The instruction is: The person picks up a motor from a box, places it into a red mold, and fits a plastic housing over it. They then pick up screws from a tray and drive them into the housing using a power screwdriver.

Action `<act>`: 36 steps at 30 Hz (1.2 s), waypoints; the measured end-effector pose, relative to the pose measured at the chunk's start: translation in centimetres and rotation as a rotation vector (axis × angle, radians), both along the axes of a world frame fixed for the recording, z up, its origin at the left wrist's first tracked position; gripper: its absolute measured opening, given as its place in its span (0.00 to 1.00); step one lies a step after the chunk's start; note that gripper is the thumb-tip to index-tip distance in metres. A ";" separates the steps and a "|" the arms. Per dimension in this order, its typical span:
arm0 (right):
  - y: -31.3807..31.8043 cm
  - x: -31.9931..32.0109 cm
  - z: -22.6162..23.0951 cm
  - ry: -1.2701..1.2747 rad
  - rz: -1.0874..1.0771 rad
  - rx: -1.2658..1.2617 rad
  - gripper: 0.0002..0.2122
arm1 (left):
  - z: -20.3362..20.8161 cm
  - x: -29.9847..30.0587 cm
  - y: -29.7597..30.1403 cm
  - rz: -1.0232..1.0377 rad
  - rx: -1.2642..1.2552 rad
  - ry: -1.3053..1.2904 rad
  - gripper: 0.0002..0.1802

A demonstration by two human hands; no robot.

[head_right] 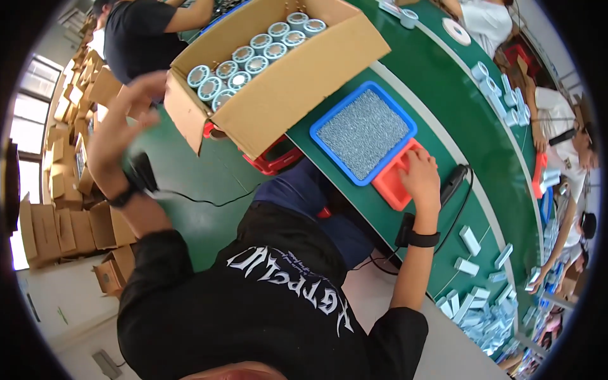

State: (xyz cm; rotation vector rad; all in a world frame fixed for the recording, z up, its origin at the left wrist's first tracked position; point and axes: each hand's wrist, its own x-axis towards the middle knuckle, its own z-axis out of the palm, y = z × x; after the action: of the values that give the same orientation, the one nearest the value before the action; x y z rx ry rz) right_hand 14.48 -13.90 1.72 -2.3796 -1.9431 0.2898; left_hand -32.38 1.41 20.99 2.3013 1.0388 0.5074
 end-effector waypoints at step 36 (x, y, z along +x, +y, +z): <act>24.4 -21.1 16.6 0.385 0.738 -0.201 0.33 | -8.9 3.7 -1.0 -0.395 -0.230 -1.601 0.33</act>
State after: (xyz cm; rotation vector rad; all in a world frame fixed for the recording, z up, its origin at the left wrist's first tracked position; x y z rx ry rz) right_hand -6.62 10.50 18.32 -1.4185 -2.5655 0.9245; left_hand -28.69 0.41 12.10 1.1255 -0.1614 1.5136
